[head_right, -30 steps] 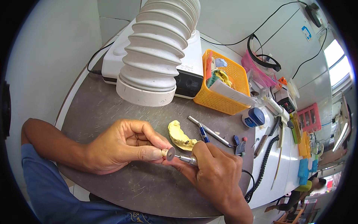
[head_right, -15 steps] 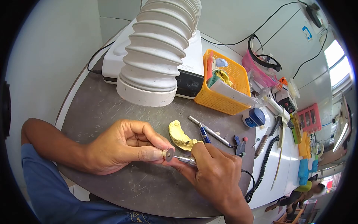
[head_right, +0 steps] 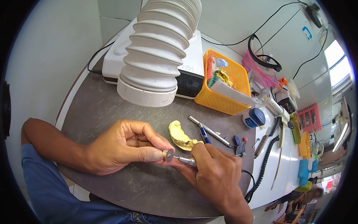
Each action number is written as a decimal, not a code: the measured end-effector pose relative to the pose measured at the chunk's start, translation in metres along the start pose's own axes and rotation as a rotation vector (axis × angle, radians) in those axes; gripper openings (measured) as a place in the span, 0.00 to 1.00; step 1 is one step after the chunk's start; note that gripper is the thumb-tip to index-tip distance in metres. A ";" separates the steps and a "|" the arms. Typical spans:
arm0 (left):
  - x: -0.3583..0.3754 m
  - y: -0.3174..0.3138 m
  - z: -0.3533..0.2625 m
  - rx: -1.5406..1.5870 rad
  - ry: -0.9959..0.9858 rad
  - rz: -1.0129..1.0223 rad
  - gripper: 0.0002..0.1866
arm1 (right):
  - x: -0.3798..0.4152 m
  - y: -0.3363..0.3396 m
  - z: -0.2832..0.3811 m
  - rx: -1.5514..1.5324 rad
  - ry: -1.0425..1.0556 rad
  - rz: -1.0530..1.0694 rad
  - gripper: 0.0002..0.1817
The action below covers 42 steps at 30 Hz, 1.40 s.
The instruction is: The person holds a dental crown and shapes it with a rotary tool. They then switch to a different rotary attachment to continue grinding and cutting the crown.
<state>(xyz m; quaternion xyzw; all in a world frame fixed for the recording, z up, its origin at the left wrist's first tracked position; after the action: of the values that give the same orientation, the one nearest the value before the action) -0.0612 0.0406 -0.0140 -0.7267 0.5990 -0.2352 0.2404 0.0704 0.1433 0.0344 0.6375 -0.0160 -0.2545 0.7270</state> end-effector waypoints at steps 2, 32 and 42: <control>0.000 0.000 0.000 0.004 0.001 0.001 0.06 | 0.000 0.001 0.001 0.001 -0.003 0.001 0.26; -0.001 -0.003 -0.003 -0.004 0.008 0.011 0.07 | 0.002 0.006 0.000 -0.112 -0.101 -0.062 0.25; -0.002 -0.001 -0.002 -0.027 -0.013 0.015 0.07 | 0.003 0.005 0.000 -0.054 -0.092 -0.008 0.25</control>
<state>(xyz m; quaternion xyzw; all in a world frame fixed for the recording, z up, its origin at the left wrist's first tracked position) -0.0615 0.0422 -0.0120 -0.7269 0.6059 -0.2207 0.2363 0.0750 0.1426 0.0377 0.6054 -0.0399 -0.2868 0.7413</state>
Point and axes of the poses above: each hand's wrist, its own x-axis away from the middle knuckle, its own y-axis out of the back of the hand, z = x × y, the point moved 4 cm from there along -x, towards the middle knuckle, and after that the axes turned 8 degrees about -y, right-handed, at the moved point
